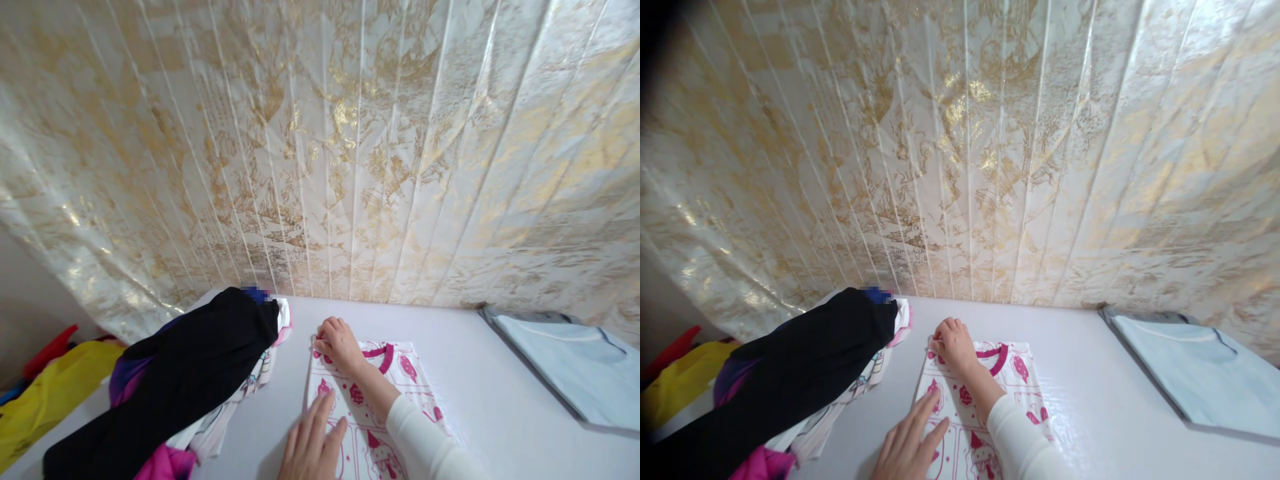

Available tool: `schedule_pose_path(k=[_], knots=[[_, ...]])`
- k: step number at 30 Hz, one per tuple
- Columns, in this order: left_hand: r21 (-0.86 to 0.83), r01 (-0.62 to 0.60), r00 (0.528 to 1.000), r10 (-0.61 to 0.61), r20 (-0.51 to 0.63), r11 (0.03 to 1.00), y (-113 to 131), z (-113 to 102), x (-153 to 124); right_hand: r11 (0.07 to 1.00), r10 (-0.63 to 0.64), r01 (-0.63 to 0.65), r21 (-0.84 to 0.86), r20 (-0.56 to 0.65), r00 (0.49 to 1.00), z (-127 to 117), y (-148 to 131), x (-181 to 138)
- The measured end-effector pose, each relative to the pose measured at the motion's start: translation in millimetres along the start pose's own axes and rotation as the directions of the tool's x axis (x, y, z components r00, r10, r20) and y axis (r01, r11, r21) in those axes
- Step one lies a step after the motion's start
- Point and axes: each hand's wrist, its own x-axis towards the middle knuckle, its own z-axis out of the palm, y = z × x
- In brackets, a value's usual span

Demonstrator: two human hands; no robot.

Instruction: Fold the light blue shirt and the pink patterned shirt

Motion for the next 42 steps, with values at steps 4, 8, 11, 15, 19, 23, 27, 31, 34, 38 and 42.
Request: schedule_pose_path(k=[4,8,11,15,19,23,27,31,34,38,42], knots=[[0.035,-0.242,0.969,0.24,0.055,0.97,-5.8,29.8,14.0,1.0,-0.007,0.006,-0.029,-0.017,1.0,-23.1,-2.9,-28.3],[0.089,-0.201,0.975,0.19,0.113,0.976,-1.3,42.8,8.2,0.958,-0.114,0.114,-0.263,0.013,0.993,-31.7,16.8,-99.2],[0.081,-0.119,0.98,0.104,0.171,0.99,4.1,42.3,1.9,0.88,-0.187,0.137,-0.455,-0.067,0.98,-31.7,40.8,-148.8],[0.011,-0.052,0.959,0.046,0.278,0.999,7.7,33.4,17.6,0.814,-0.167,0.017,-0.581,-0.205,0.964,-31.0,59.6,-175.2],[0.002,0.065,0.941,-0.062,0.332,0.998,8.2,24.2,61.7,0.807,-0.128,-0.04,-0.59,-0.24,0.962,-25.5,61.8,-172.6],[0.057,0.17,0.932,-0.18,0.315,0.984,4.3,29.1,86.3,0.832,-0.057,-0.092,-0.547,-0.25,0.966,-16.9,62.0,-170.9],[0.072,0.145,0.959,-0.158,0.233,0.987,0.0,37.3,81.0,0.857,0.01,-0.132,-0.498,-0.24,0.971,-11.7,64.3,-174.1],[0.079,0.125,0.97,-0.138,0.202,0.989,-0.5,38.4,76.7,0.874,0.05,-0.141,-0.464,-0.203,0.978,-16.1,72.2,-168.3],[0.081,0.132,0.971,-0.145,0.189,0.988,-0.7,37.3,77.9,0.886,0.1,-0.148,-0.44,-0.132,0.986,-27.0,77.4,-153.5],[0.052,0.127,0.963,-0.135,0.233,0.991,-0.8,33.3,79.8,0.9,0.163,-0.167,-0.401,-0.045,0.986,-38.5,75.7,-134.9],[0.015,0.16,0.931,-0.156,0.33,0.987,-0.6,24.8,85.0,0.911,0.189,-0.183,-0.369,-0.022,0.982,-37.4,73.9,-131.5]])
